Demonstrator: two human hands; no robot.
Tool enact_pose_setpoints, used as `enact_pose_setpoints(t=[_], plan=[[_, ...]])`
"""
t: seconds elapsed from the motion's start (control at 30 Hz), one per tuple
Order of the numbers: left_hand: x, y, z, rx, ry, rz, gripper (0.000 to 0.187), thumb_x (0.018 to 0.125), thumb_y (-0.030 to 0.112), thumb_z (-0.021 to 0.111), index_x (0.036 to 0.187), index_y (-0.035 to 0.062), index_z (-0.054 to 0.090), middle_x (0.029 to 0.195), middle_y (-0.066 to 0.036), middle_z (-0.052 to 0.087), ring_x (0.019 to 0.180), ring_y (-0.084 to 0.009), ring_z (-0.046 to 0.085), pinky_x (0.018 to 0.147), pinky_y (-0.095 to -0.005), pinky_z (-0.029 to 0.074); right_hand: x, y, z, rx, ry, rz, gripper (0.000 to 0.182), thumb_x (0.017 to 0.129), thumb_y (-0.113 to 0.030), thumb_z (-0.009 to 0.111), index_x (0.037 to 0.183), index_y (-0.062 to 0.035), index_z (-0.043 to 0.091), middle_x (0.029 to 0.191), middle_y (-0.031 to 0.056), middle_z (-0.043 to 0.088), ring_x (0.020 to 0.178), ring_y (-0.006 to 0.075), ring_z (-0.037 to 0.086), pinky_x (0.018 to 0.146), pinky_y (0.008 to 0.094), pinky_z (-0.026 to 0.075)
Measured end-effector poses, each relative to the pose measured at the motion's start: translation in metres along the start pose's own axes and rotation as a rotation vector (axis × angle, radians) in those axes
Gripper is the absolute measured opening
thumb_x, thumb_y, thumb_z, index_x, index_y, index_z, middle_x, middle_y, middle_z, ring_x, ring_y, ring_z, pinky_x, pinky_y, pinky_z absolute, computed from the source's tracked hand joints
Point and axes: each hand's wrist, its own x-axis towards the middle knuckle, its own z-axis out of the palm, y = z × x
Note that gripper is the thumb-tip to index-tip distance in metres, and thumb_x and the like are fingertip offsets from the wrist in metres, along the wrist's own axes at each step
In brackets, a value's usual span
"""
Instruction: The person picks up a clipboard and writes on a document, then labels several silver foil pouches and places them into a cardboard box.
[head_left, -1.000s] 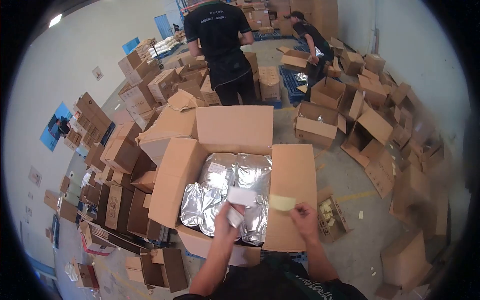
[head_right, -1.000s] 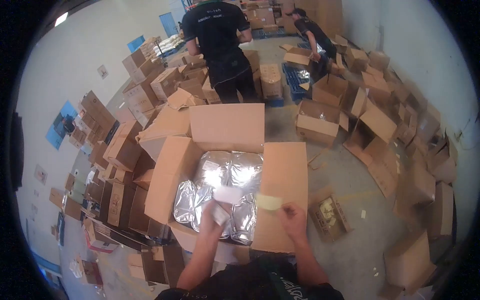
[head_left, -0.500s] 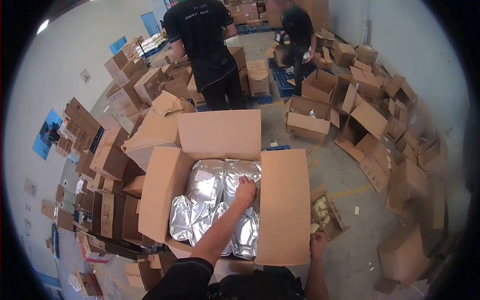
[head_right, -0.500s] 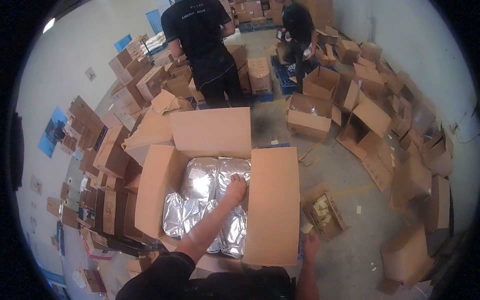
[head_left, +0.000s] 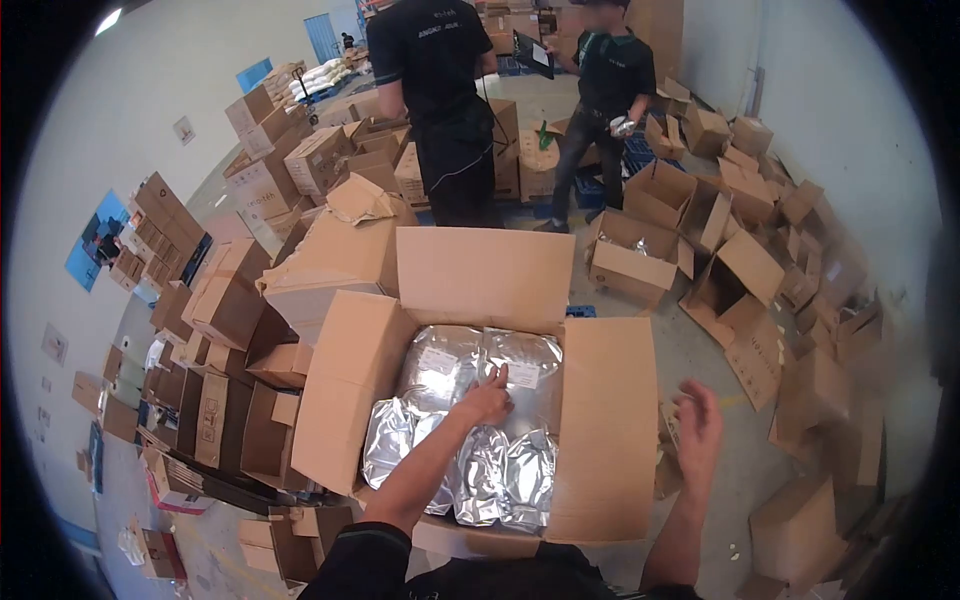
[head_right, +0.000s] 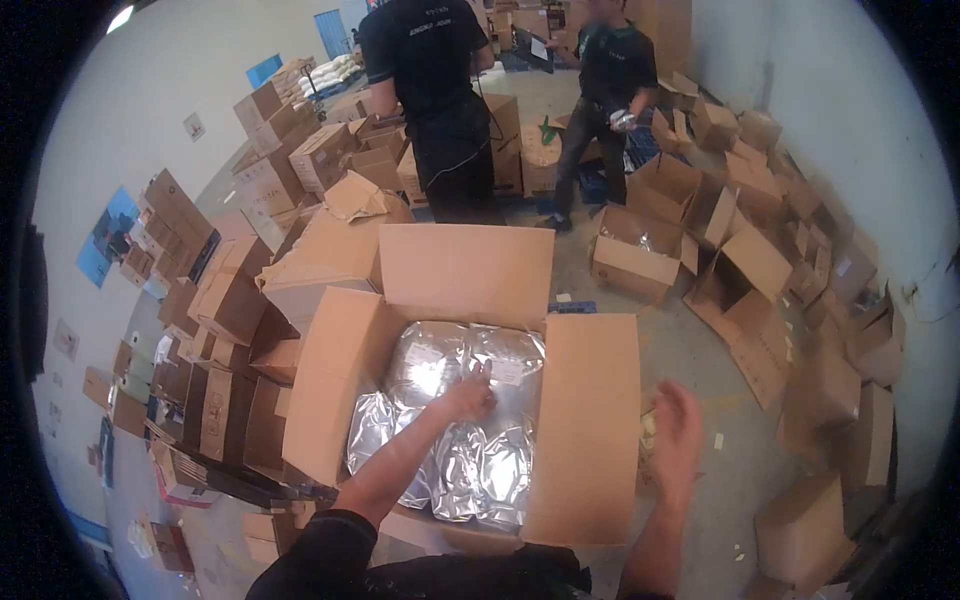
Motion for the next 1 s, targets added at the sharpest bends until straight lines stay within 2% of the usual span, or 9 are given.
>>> enact_pose_setpoints(t=[0.07,0.13,0.23,0.37,0.57,0.63,0.73,0.87,1.0], plan=[[0.008,0.004,-0.028,-0.561,-0.269,-0.472,0.036,0.090,0.034,0.049,0.099,0.0033,0.067,0.107,-0.027,0.062,0.098,-0.0416,0.061,0.088,-0.0472,0.047,0.018,-0.045,0.043,-0.053,-0.291,-0.053,0.035,0.092,-0.014,0.054,0.122,0.0027,0.053,0.116,0.0156,0.060,0.105,0.0245,0.059,0.091,0.0356,0.047],[0.001,-0.025,-0.041,-0.666,-0.303,-0.225,0.040,0.090,0.036,0.050,0.101,0.0017,0.065,0.099,-0.029,0.063,0.098,-0.0418,0.061,0.087,-0.0480,0.046,0.035,-0.047,0.098,-0.219,-0.585,-0.139,0.044,0.089,-0.021,0.058,0.124,0.0033,0.051,0.121,0.0208,0.057,0.108,0.0335,0.058,0.096,0.0398,0.044],[-0.026,-0.035,-0.098,-0.652,-0.163,-0.486,0.043,0.090,0.038,0.051,0.101,-0.0009,0.064,0.094,-0.029,0.064,0.095,-0.0421,0.062,0.084,-0.0483,0.047,0.068,0.012,0.193,-0.689,-0.881,-0.294,0.064,0.087,-0.041,0.060,0.131,0.0031,0.046,0.132,0.0230,0.051,0.117,0.0374,0.052,0.100,0.0429,0.042],[-0.091,-0.027,-0.116,-0.660,0.291,-0.648,0.048,0.089,0.040,0.055,0.110,-0.0025,0.063,0.099,-0.025,0.065,0.091,-0.0415,0.063,0.083,-0.0429,0.049,0.109,0.075,0.272,-0.986,-0.905,-0.227,0.080,0.082,-0.058,0.057,0.131,0.0046,0.045,0.134,0.0238,0.048,0.123,0.0362,0.048,0.104,0.0436,0.038],[-0.225,0.090,-0.163,-1.330,0.615,-0.887,0.029,0.094,0.022,0.058,0.110,0.0003,0.067,0.099,-0.008,0.069,0.089,-0.0102,0.061,0.080,-0.0256,0.047,0.141,0.110,0.314,-0.988,-0.839,0.011,0.097,0.074,-0.078,0.046,0.122,0.0050,0.056,0.132,0.0241,0.051,0.122,0.0358,0.050,0.105,0.0413,0.038],[-0.239,0.123,-0.154,-1.340,0.713,-1.125,0.026,0.094,0.019,0.058,0.102,-0.0034,0.068,0.098,-0.009,0.069,0.089,-0.0105,0.062,0.080,-0.0250,0.047,0.146,0.110,0.323,-1.013,-0.986,0.061,0.107,0.066,-0.086,0.046,0.120,0.0055,0.058,0.133,0.0230,0.050,0.123,0.0353,0.049,0.105,0.0400,0.038],[-0.242,0.147,-0.164,-1.497,0.826,-1.041,0.025,0.093,0.019,0.059,0.091,-0.0048,0.067,0.093,-0.009,0.070,0.088,-0.0103,0.062,0.079,-0.0256,0.048,0.152,0.052,0.324,-1.185,-1.260,0.183,0.113,0.059,-0.091,0.046,0.120,0.0033,0.060,0.128,0.0236,0.054,0.122,0.0350,0.050,0.105,0.0398,0.037],[-0.254,0.133,-0.156,-1.458,0.831,-1.017,0.022,0.091,0.019,0.060,0.088,-0.0027,0.065,0.082,-0.007,0.071,0.078,-0.0099,0.063,0.072,-0.0251,0.048,0.105,-0.031,0.287,-1.029,-1.280,-0.414,0.090,0.054,-0.074,0.069,0.106,-0.0012,0.067,0.105,0.0237,0.066,0.102,0.0366,0.062,0.092,0.0418,0.047],[-0.225,0.113,-0.171,-1.486,0.953,-0.969,0.022,0.091,0.022,0.061,0.082,0.0020,0.061,0.072,-0.003,0.065,0.069,-0.0085,0.058,0.066,-0.0237,0.046,0.063,-0.054,0.246,-0.959,-1.224,-0.512,0.082,0.056,-0.059,0.078,0.112,-0.0017,0.061,0.102,0.0218,0.066,0.096,0.0361,0.063,0.084,0.0431,0.049]])
